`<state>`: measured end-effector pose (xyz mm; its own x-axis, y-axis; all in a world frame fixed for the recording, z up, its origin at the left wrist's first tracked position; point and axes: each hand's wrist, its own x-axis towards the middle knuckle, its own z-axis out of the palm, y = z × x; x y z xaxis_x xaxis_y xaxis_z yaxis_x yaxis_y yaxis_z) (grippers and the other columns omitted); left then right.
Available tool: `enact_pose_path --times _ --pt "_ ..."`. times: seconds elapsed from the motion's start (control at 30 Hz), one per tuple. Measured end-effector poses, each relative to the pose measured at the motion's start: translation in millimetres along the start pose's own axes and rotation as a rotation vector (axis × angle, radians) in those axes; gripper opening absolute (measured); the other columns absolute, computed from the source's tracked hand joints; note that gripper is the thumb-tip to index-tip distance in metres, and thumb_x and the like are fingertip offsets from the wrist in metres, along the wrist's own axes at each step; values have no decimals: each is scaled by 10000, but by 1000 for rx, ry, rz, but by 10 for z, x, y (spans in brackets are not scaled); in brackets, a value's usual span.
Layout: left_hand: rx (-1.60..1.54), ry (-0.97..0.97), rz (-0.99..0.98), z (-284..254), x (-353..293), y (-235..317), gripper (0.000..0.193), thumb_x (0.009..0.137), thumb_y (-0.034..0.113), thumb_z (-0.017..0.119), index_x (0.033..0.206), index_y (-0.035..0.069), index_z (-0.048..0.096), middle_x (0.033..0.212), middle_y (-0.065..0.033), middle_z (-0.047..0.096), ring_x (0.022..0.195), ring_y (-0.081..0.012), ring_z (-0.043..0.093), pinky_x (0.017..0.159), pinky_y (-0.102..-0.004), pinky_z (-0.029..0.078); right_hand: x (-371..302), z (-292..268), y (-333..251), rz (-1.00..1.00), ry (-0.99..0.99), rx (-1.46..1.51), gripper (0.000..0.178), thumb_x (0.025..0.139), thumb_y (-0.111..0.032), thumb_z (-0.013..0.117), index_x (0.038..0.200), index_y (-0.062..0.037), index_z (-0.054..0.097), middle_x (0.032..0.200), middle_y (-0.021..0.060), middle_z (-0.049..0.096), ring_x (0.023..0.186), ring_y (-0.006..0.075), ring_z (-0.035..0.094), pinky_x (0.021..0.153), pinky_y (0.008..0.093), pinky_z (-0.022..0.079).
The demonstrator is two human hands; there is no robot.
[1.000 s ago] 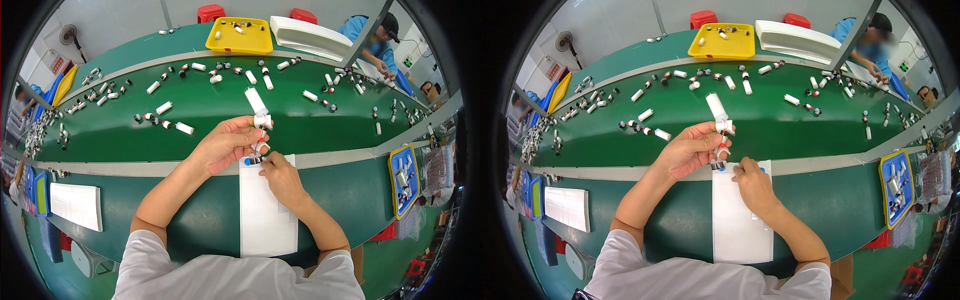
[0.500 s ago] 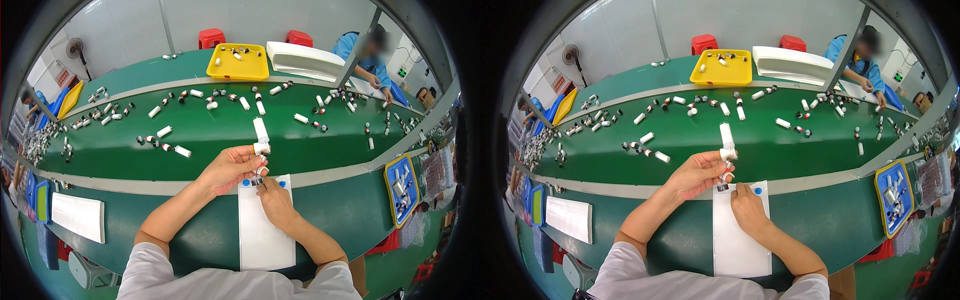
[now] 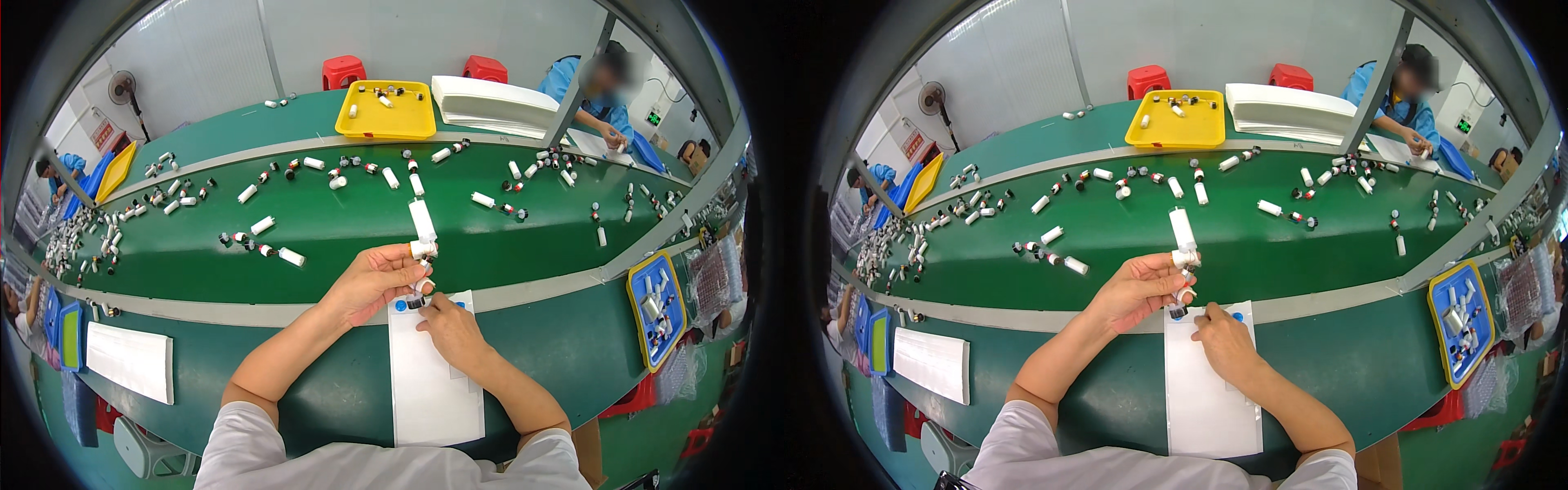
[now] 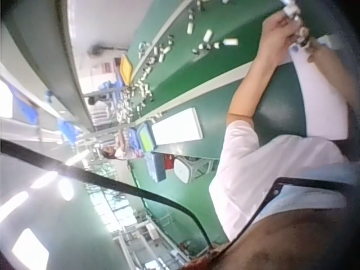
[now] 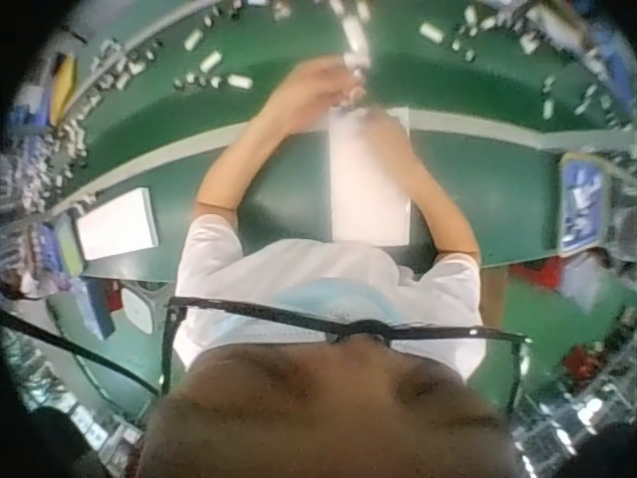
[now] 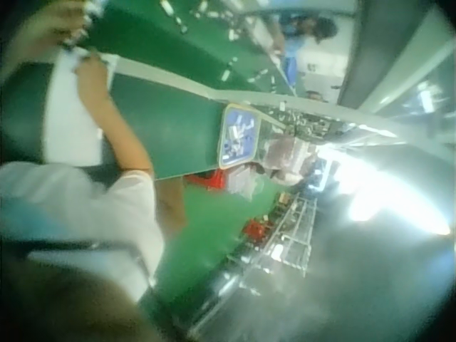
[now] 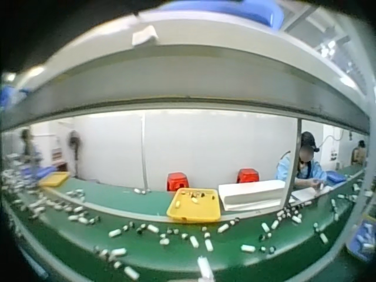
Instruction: The person is assembling small electronic components into a white jig or fixture on a factory assembly line.
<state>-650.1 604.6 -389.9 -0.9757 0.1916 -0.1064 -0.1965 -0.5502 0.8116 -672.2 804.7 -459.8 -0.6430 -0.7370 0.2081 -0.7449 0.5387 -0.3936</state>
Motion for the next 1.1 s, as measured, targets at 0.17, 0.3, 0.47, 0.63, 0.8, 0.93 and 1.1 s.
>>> enact_pose_path --times 0.17,0.3,0.47,0.63,0.8,0.93,1.1 --pt "14 14 9 49 29 -6 344 921 13 655 1262 -1 612 1023 -104 672 862 -182 677 791 -292 568 6 -51 19 -18 -23 -73 121 828 -59 693 862 50 654 939 152 589 879 297 665 676 392 557" --pt "16 28 27 87 47 -15 344 922 13 655 1263 8 613 1023 -103 670 868 -188 674 798 -294 565 -26 -288 51 10 -166 -15 116 817 -96 731 840 -4 665 950 124 614 844 257 668 668 372 546" --pt "14 47 51 103 79 -75 342 925 14 652 1264 15 613 1025 -103 671 864 -184 671 786 -289 560 1 -1129 -15 65 -507 810 62 871 -40 691 824 -46 650 950 2 615 796 91 553 661 244 421" --pt "49 19 53 300 76 -120 346 930 9 643 1273 -2 599 1027 -96 678 857 -169 669 775 -289 553 27 -849 81 227 182 1589 99 883 -90 726 893 -40 641 891 -35 564 828 88 493 760 239 396" --pt "174 -45 147 373 50 -214 340 929 -31 619 1267 -40 582 1051 -100 677 876 -169 674 785 -289 548 52 -702 50 289 196 1719 112 924 -153 700 910 -56 645 882 -22 569 806 102 537 787 258 408" --pt "328 -60 210 491 41 -236 333 928 -51 611 1259 -57 576 1073 -99 659 895 -165 670 793 -294 548 23 -651 130 277 225 1632 98 927 -121 689 891 -44 643 888 0 563 801 125 586 772 289 454" --pt "558 -62 419 515 68 -313 299 896 -85 634 1193 -71 612 1132 -108 633 969 -169 655 825 -307 558 40 -597 233 221 305 1513 83 890 -41 705 853 -22 633 912 18 555 813 127 588 765 299 483"
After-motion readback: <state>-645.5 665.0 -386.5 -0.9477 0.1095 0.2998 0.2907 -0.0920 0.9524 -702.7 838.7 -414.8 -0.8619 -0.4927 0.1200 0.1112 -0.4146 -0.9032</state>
